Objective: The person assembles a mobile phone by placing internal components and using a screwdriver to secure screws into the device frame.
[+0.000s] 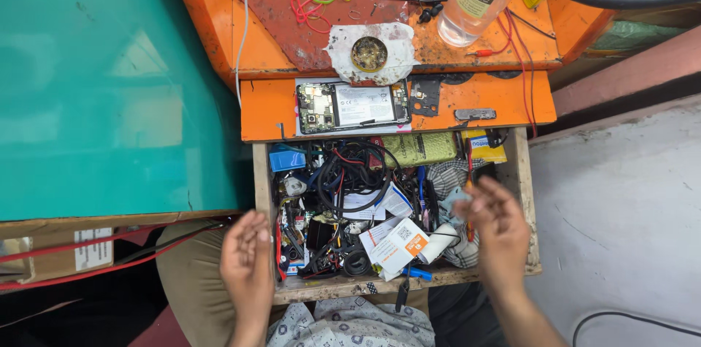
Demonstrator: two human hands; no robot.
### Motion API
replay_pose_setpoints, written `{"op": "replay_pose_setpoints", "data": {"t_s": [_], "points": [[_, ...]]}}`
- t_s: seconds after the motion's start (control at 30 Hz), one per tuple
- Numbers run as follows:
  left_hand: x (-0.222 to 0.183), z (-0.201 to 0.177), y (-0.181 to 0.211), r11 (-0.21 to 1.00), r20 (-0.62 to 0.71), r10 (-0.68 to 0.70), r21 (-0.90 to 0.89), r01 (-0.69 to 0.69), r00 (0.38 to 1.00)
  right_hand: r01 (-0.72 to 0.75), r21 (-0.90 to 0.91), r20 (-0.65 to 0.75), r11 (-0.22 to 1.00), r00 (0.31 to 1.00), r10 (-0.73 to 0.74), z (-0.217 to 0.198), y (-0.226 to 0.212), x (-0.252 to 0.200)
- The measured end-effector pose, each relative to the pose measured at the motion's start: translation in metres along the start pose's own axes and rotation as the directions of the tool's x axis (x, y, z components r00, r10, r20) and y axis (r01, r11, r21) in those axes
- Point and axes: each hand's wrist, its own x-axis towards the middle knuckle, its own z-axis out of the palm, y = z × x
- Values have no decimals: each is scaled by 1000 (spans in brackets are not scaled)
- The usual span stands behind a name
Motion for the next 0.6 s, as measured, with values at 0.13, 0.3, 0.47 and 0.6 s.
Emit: {"op": "replay_pose_setpoints", "data": {"t_s": [0.13,0.3,0.47,0.6], "points": [[-27,-6,3,976,-25,152,164,-146,988,71,205,167,976,980,-106,7,19,-34],[-25,-13,2,752,92,239,612,-244,967,670,-383,369,636,742,-559,-8,27,-50],[-28,-18,-25,846,73,-247,503,178,966,824,-461,638,331,566,-522,-27,40,-49],[-28,-23,-38,856,72,-290,465,225,954,869,-429,727,245,494,-478,-33,69,-47]]}}
